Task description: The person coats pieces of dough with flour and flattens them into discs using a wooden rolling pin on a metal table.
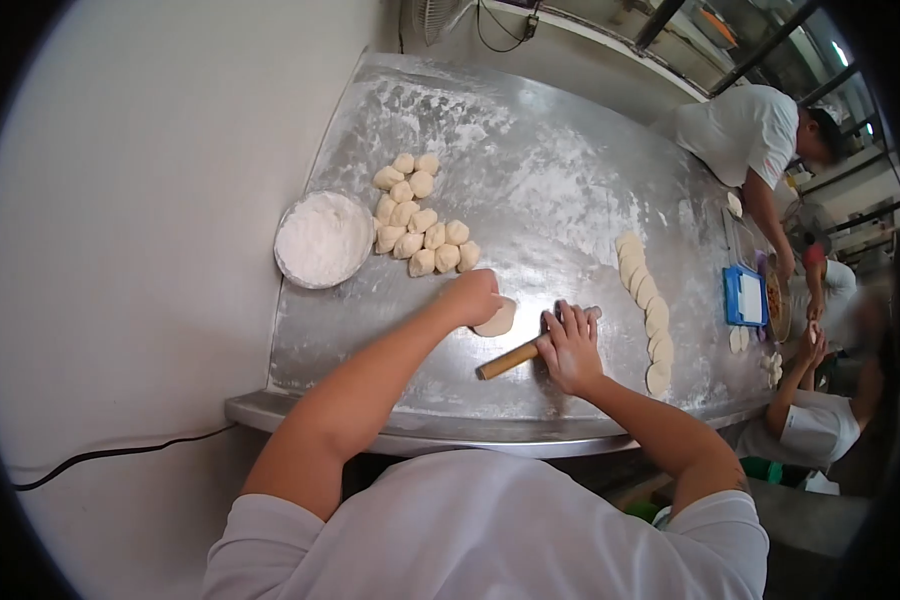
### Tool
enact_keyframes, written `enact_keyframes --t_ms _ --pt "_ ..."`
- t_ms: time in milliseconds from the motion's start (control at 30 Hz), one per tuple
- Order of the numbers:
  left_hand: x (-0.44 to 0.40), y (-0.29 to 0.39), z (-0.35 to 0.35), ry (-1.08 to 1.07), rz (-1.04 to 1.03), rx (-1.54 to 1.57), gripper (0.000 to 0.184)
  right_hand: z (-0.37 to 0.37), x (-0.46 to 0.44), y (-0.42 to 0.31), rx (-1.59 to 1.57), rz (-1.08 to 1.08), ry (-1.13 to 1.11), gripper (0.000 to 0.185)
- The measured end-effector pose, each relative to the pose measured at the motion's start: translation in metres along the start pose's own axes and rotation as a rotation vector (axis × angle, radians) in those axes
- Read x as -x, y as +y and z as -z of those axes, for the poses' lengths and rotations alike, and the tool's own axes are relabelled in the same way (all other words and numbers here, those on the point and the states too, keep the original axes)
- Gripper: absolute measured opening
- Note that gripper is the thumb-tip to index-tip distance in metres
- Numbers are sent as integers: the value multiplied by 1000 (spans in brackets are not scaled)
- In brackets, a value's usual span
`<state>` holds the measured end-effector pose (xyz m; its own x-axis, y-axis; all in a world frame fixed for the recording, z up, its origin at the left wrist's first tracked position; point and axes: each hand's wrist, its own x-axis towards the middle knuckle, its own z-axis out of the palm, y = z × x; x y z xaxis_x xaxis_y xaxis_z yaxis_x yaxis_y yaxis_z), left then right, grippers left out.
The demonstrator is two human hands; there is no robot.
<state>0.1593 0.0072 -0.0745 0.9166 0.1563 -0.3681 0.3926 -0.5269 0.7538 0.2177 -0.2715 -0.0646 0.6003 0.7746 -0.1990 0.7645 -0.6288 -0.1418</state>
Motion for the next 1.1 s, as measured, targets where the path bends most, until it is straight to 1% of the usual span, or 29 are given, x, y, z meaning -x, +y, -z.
enact_keyframes --t_ms 67,133,167,267,333,367,433,467,500,533,600,633,667,733,767,833,933,1000,1033,1100 --pt "-13 -23 -7 -49 11 42 28 8 8 7 30 24 -34 66" --pt "-4 -8 13 -206 71 -32 30 8 2 5 26 11 -36 69" --pt "1 0 21 -287 106 -67 32 5 -17 1 8 -13 -20 70" --pt "0 3 13 -169 45 -238 34 6 -94 -29 -25 -122 87 75" --pt "1 4 8 -40 26 -277 37 3 -146 -38 -65 -176 243 75" --pt "3 4 5 24 17 -295 38 1 -161 -39 -130 -190 287 74" --pt "9 4 12 16 -5 -252 37 1 -177 -39 -254 -220 381 72" --pt "9 7 18 21 -21 -229 37 3 -168 -37 -262 -205 340 71" --pt "5 1 13 26 -51 -233 32 1 -144 -31 -267 -190 300 69" --pt "2 -1 11 19 -37 -119 29 -2 -117 -27 -272 -175 254 68" --pt "-1 -4 6 -5 -6 110 24 -10 -56 -12 -124 -119 163 66" --pt "-6 -9 3 -23 27 152 26 -8 -27 -3 -85 -77 105 67" --pt "-11 -15 2 -99 22 46 29 -4 -7 4 -48 -35 46 68" --pt "-13 -19 12 -254 14 -173 35 -3 5 13 32 -7 7 71" --pt "-14 -19 13 -290 48 -180 37 -6 8 16 69 4 -14 72" --pt "-1 2 27 -366 119 -195 42 -3 -22 0 3 -67 31 75" --pt "4 0 13 -167 -4 -327 43 9 -101 -39 -21 -154 168 74" --pt "6 5 14 -114 23 -351 46 5 -153 -48 -132 -208 295 74" --pt "6 5 14 -84 35 -364 47 1 -165 -48 -185 -234 363 75" --pt "3 -3 16 -62 -21 -296 44 -7 -153 -39 -289 -179 349 74"
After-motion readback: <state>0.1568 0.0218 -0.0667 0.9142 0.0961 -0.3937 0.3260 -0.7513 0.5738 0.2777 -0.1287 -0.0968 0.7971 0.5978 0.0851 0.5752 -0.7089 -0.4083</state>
